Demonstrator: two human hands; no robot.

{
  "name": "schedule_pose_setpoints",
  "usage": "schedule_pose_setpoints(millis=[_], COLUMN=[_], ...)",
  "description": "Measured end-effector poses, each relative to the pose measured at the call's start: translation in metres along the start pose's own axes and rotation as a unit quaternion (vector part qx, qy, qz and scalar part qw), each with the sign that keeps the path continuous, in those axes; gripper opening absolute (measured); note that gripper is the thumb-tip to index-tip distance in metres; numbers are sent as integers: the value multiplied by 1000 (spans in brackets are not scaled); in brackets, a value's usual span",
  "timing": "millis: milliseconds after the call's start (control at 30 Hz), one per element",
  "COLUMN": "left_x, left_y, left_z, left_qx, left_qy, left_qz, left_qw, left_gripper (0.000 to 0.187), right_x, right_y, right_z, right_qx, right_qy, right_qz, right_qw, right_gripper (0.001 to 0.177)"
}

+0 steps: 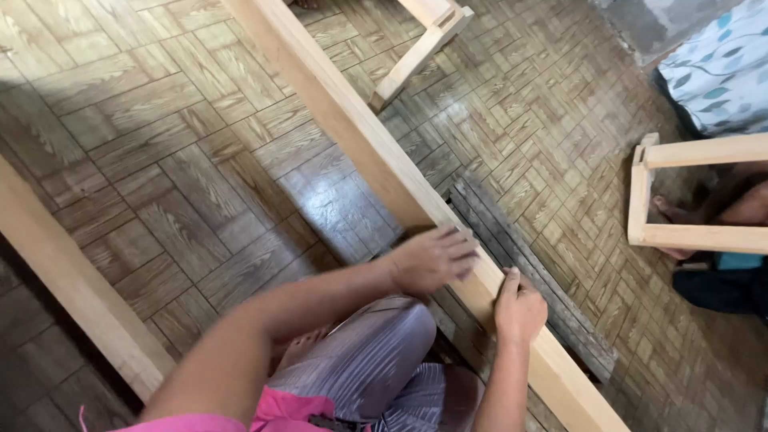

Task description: The person sits on the floor and sands a long, light-colored wooden plank using a sanding block. They hold the plank steady with one hand while moving the sanding block back and forth along the surface with the other hand.

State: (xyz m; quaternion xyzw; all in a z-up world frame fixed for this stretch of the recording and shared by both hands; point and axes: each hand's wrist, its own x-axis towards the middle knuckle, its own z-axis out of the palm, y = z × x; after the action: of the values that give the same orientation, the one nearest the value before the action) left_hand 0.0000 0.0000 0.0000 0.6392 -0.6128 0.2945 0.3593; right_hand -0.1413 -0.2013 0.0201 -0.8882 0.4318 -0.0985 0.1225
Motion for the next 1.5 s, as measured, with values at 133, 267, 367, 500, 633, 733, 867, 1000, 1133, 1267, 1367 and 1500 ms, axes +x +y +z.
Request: schedule_pose_setpoints(millis=[133, 267, 367, 500, 633, 733, 867, 1000, 1133, 1267, 1367, 1500], left_x=[-58, -117, -93, -76, -49, -25, -65, -56, -34, -33, -24, -12], left_y=[-98, -212, -202, -131, -21, 21, -77, -191, -180, -116, -30, 9], left_z=[47, -14, -72, -5, 90, 75, 69, -78, -93, -14, 49, 28], left_qx=[50, 179, 285, 227, 122, -15, -12, 129, 54, -1, -74, -34], left_qy=[4, -40, -73, -64, -26, 10, -52, -119, -145, -81, -21, -188], left_qz=[17, -110, -166, -160, -120, -21, -31, -201, -414, -363, -191, -76], left_qw=[999, 977, 941, 959, 985, 1000, 998, 964, 897, 928, 979, 979], left_gripper=[21, 29, 32, 34, 30, 31, 28, 35, 39, 34, 24, 45], right_x=[-17, -18, -13, -18, -16, -17, -15, -21, -21, -12, -8, -14], right_y=[-19, -18, -14, -23, -16, -15, -9, -17, -23, -4, 1, -5], right_z=[-14, -10, -5, -9, -4, -4, -1, -5, -5, 8, 11, 7], right_qx=[7, 13, -3, -1, -9, -6, 3, 5, -17, -5, -18, -9], right_qy=[-3, 8, 16, 29, 36, 40, 50, 59, 66, 66, 65, 77], right_qz=[-9, 11, 16, 10, 2, -1, -18, -15, -21, -6, -20, -44], right_qw=[1000, 1000, 1000, 1000, 999, 999, 999, 998, 997, 998, 998, 996], right_gripper=[47, 43, 42, 41, 43, 42, 42, 42, 59, 42, 43, 43])
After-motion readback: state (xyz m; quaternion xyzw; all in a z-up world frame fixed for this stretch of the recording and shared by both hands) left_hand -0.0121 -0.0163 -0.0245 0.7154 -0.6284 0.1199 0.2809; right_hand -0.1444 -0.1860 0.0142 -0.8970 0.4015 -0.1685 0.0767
